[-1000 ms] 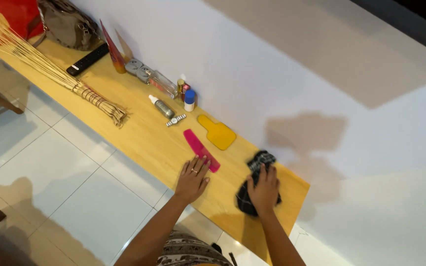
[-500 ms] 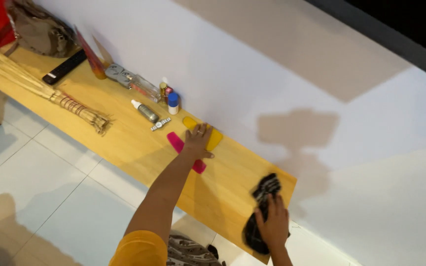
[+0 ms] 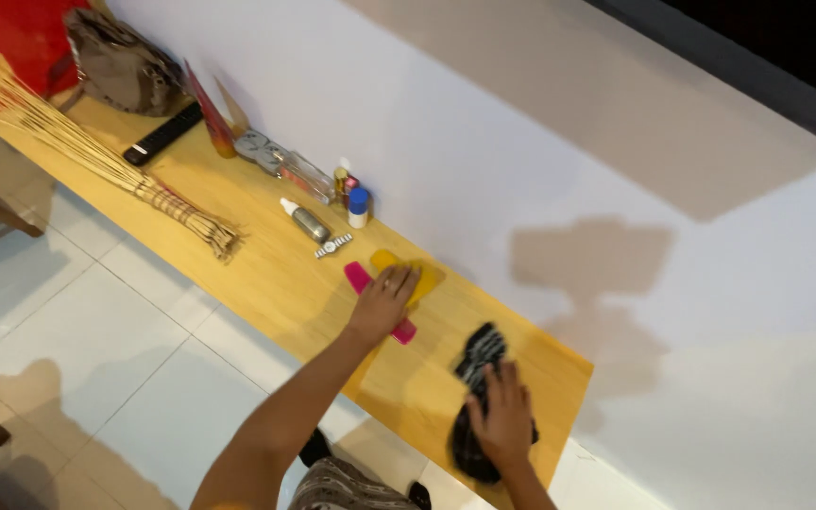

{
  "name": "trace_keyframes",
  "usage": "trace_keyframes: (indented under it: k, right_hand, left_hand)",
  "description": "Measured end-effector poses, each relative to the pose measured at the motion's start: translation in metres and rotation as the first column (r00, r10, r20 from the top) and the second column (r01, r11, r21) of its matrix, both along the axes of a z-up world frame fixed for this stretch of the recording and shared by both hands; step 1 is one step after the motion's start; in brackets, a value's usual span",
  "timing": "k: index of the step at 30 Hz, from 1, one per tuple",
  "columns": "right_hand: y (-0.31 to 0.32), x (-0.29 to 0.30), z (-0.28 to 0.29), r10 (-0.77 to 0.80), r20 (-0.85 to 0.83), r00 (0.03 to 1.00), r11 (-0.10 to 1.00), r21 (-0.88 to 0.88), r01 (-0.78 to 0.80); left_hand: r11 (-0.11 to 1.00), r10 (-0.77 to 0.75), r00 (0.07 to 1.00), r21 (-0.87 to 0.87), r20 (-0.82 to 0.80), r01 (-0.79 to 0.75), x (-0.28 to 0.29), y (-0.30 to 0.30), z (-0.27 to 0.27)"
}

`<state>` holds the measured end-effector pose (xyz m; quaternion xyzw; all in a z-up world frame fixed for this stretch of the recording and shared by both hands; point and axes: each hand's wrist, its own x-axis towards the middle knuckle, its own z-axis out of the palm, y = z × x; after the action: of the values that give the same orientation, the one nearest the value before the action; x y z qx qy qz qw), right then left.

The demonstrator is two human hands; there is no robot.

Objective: The person wipes a wooden shelf with a cloth, moves several small items including bottles and a comb, then wipes a water dispenser. The person also picks up a broom and places it on a chair.

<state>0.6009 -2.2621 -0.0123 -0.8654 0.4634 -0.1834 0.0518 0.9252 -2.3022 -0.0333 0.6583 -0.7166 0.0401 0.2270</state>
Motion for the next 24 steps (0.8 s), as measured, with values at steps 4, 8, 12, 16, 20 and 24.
trace_keyframes:
  k: [4,8,12,16,20,24]
  right_hand:
    - [-0.064,0.051,-0.001,0.019,-0.050,0.999,0.999,-0.046,-0.021]
    - [-0.118,0.138,-0.007,0.365,-0.014,0.931,0.930,0.055,-0.363]
    - [-0.140,0.205,-0.012,0.445,-0.011,0.895,0.890,0.112,-0.441]
    - [-0.134,0.193,-0.011,0.376,0.032,0.926,0.911,0.170,-0.375]
    - [-0.111,0.110,-0.021,0.162,0.018,0.987,0.982,0.098,-0.163]
    - [-0.095,-0.017,-0.032,-0.063,0.071,0.995,0.996,-0.052,0.067]
  left_hand:
    - [1.000,-0.005,0.997,0.007,-0.077,0.006,0.005,0.072,0.018]
    - [0.999,0.053,0.977,0.001,-0.205,-0.054,0.013,0.108,0.009]
    - [0.990,0.129,0.955,0.082,-0.266,-0.111,0.015,0.115,0.022]
    - [0.993,0.119,0.961,0.045,-0.251,-0.111,0.021,0.114,0.020]
    - [0.992,0.127,0.979,0.002,-0.160,-0.128,0.016,0.114,0.010]
    - [0.986,0.166,0.976,0.005,-0.143,-0.167,0.012,0.115,0.009]
